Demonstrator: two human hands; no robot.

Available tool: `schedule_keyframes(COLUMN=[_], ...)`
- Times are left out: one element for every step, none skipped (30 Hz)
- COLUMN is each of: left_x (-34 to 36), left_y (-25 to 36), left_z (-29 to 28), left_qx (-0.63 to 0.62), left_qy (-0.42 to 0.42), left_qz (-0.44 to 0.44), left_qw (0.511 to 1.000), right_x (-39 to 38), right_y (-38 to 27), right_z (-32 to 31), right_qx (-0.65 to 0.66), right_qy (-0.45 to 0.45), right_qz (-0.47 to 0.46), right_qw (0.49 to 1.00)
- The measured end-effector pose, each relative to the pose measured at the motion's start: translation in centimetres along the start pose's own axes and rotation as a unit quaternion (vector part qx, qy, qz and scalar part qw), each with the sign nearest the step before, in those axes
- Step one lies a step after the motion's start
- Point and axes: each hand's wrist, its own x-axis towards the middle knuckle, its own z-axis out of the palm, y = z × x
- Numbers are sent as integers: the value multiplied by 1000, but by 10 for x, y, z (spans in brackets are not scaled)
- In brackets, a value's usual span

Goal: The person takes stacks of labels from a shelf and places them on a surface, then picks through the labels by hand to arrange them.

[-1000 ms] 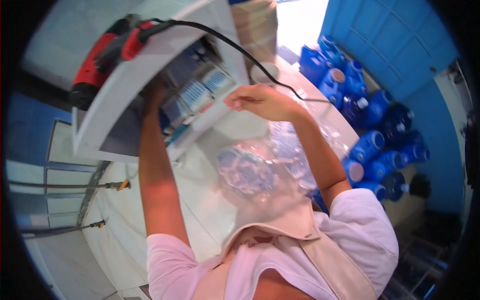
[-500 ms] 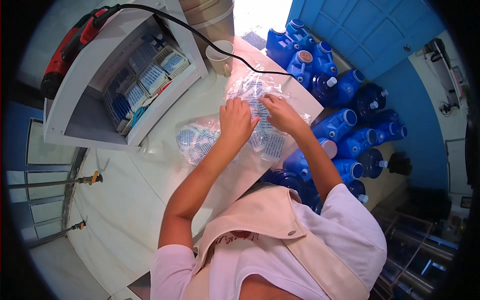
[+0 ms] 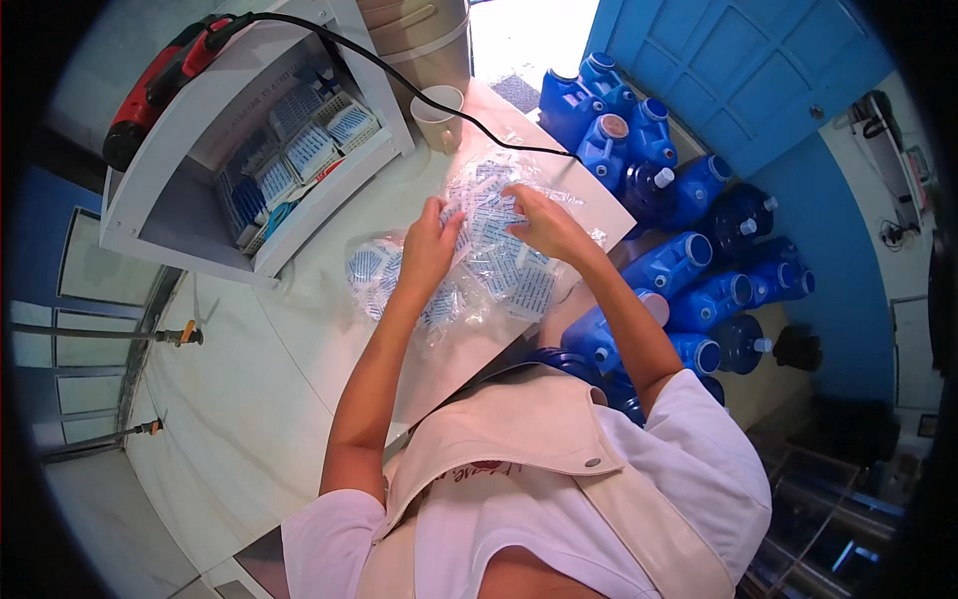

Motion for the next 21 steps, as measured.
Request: schedule_keyframes(left_x=[1,3,5,6,8,8,5,2,-1,-3,-5,-6,-6,-5,-4,-4,-3,-3,-2,0,2], left_y=[-2,-7,-12,-15,-18,-20,-12,2,9,11,12,13,10,5,2,7,13,18,20,22,24], left_z=[-1,-4,-9,-18,-27,-33,-36,-40,-41,-41,-40,-40,-40,-40,-40,-42,-44,-45,-45,-44,-43], left_qx=[-32,-65,-97,-135,-173,-210,-268,-325,-381,-403,-424,-444,-459,-474,-488,-496,-503,-510,-514,-519,-523], left_qy=[7,14,21,-4,-30,-55,-37,-21,-4,13,29,46,44,42,39,49,58,67,72,76,79], left_qz=[12,25,38,24,10,-4,-33,-61,-88,-98,-107,-116,-113,-110,-106,-110,-114,-118,-112,-105,-99], left_qw=[999,997,994,991,984,976,962,943,920,910,899,887,880,873,865,860,855,849,847,845,843], right_x=[5,8,6,2,0,1,2,2,4,7,10,13,16,17,17,16,15,17,19,20,21], right_y=[5,9,14,5,-1,-3,-3,-3,-2,-1,0,5,10,14,18,19,19,22,23,25,27], right_z=[2,3,4,5,6,7,8,7,6,5,4,3,3,3,4,3,2,4,7,8,7], right_qx=[-65,-129,-152,-172,-192,-193,-195,-197,-111,-25,61,70,81,91,68,44,20,76,131,185,206], right_qy=[-16,-32,-3,25,53,55,58,63,51,38,25,27,27,27,22,17,12,29,47,64,55], right_qz=[-21,-41,-60,-80,-99,-110,-118,-126,-88,-50,-12,-3,6,15,22,31,39,29,19,8,-5], right_qw=[998,990,987,982,975,973,972,970,989,998,998,997,996,995,997,998,999,996,990,981,977])
